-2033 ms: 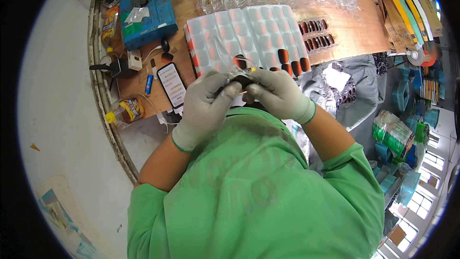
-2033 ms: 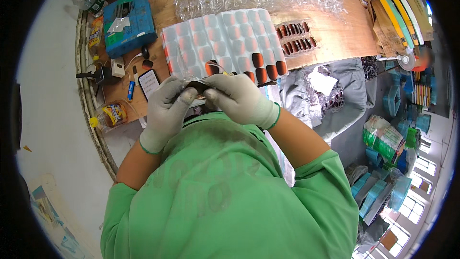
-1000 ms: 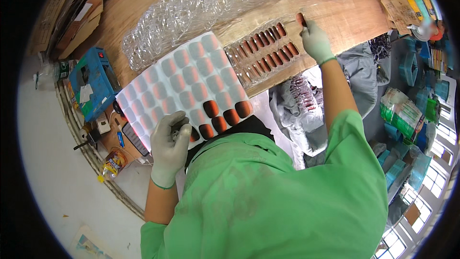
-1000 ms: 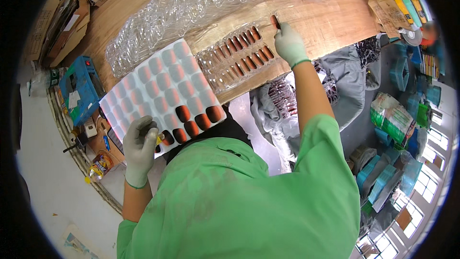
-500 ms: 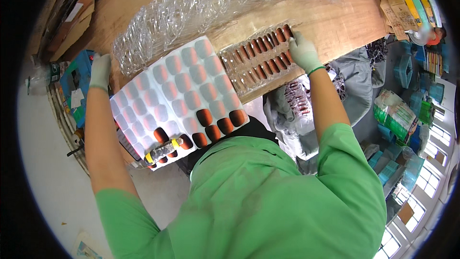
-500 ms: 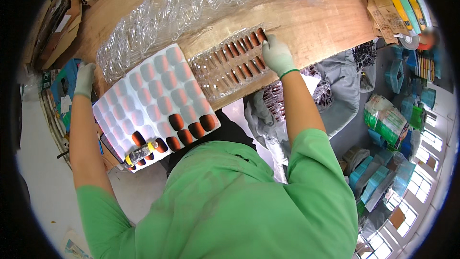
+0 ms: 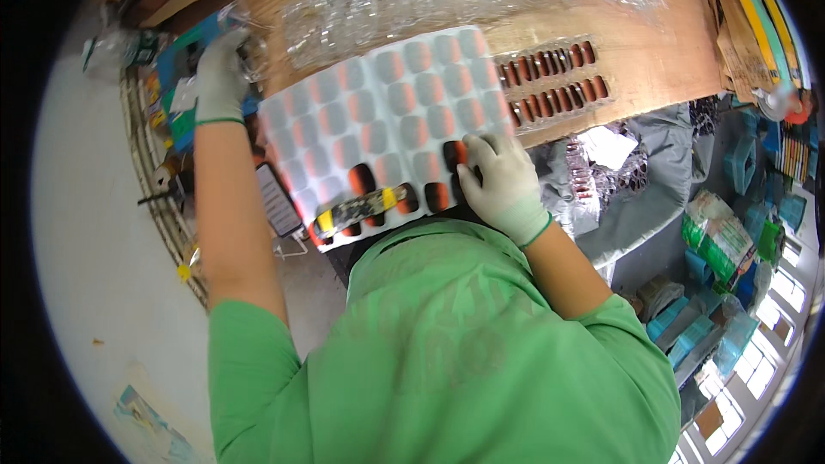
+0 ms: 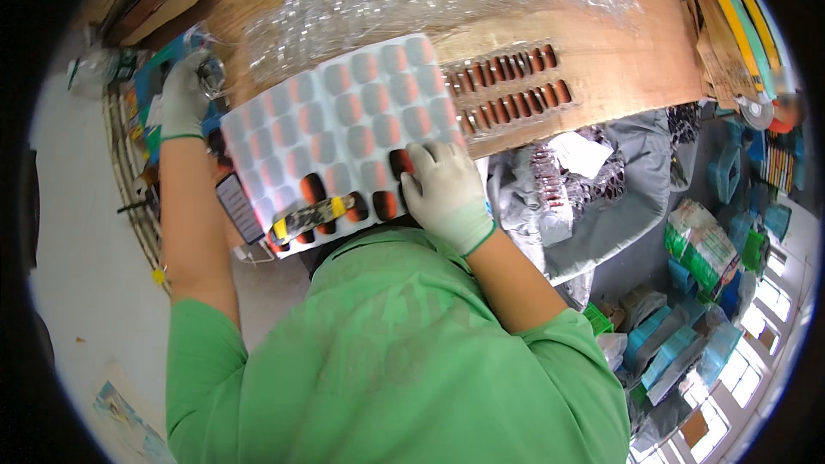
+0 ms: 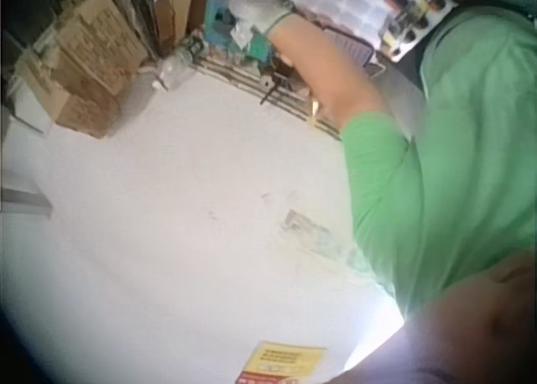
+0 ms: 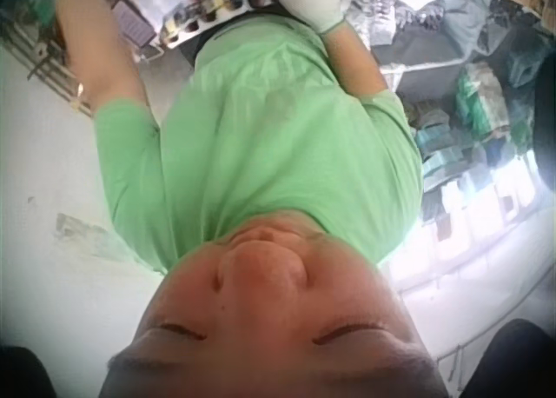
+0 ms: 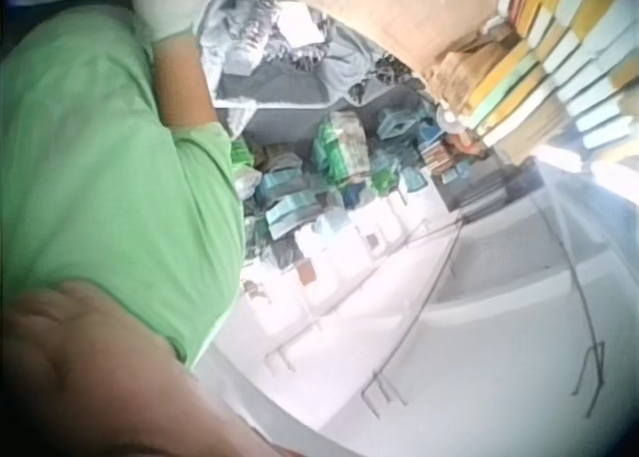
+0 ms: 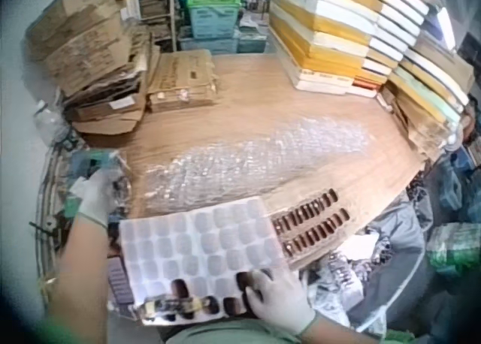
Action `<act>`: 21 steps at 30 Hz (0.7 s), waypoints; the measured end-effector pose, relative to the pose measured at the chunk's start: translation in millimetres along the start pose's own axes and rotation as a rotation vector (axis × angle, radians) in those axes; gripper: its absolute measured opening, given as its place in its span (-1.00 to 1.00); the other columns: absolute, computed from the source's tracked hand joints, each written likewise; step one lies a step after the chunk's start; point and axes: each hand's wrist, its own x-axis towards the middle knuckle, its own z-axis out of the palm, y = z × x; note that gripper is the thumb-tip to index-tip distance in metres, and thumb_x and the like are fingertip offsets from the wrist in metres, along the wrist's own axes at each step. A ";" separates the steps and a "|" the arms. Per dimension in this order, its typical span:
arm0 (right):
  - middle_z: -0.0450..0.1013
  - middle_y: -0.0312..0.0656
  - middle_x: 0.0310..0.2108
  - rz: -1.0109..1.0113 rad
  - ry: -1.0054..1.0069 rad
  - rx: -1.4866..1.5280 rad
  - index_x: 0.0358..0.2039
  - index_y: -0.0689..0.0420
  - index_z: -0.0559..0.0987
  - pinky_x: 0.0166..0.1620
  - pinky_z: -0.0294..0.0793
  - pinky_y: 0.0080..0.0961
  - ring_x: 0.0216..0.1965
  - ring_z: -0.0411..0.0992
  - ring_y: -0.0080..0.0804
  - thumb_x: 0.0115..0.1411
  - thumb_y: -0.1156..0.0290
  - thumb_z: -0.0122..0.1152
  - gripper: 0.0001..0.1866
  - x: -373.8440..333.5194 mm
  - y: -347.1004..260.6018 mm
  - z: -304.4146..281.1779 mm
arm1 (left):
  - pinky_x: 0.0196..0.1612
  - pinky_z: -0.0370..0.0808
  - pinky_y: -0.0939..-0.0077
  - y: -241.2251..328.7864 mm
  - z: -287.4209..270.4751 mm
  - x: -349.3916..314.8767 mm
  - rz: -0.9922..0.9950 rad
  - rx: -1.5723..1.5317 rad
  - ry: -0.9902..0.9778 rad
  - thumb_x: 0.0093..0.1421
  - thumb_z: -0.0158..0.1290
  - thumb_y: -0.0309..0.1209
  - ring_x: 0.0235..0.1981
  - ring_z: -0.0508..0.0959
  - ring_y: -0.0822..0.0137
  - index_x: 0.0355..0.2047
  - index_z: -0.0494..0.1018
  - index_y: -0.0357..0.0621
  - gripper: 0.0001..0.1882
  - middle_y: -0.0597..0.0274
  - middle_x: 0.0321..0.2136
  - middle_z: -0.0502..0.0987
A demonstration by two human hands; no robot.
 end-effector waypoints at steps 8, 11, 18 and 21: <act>0.41 0.07 0.01 0.161 -0.071 -0.318 -0.08 0.18 0.54 0.17 0.37 -0.09 0.09 0.37 0.04 0.05 0.24 0.31 -0.57 10.6 -24.5 24.0 | -0.30 0.43 0.58 -43.8 32.1 -276.3 0.542 0.378 -0.115 0.35 0.12 -0.27 -0.40 0.44 0.51 -0.06 0.43 -0.32 -0.65 0.32 -0.33 0.47; 0.47 0.07 -0.10 0.143 -0.027 -0.207 -0.12 0.22 0.52 0.03 0.49 -0.16 -0.05 0.47 0.03 0.07 0.37 0.32 -0.64 13.5 -28.9 21.4 | -0.18 0.49 0.35 -42.1 20.7 -324.6 0.734 0.574 -0.399 0.32 0.09 -0.42 -0.31 0.55 0.25 -0.06 0.41 -0.28 -0.75 0.10 -0.29 0.54; 0.54 -0.01 -0.29 -0.282 0.158 -0.098 -0.16 0.19 0.56 -0.17 0.53 -0.17 -0.27 0.54 0.01 0.17 0.51 0.21 -0.79 10.4 -40.2 27.8 | -0.11 0.58 0.32 -36.0 -0.8 -341.9 0.619 0.533 -0.777 0.30 -0.06 -0.61 -0.19 0.67 0.07 -0.02 0.32 -0.31 -0.76 -0.05 -0.25 0.61; 0.54 -0.06 -0.29 -0.548 0.177 -0.202 -0.17 0.17 0.57 -0.20 0.54 -0.18 -0.29 0.54 -0.02 0.17 0.51 0.21 -0.80 6.3 -50.2 38.6 | -0.15 0.59 0.32 -42.9 -6.7 -343.7 0.589 0.487 -0.774 0.35 -0.07 -0.55 -0.24 0.68 0.07 -0.02 0.32 -0.32 -0.78 -0.06 -0.28 0.62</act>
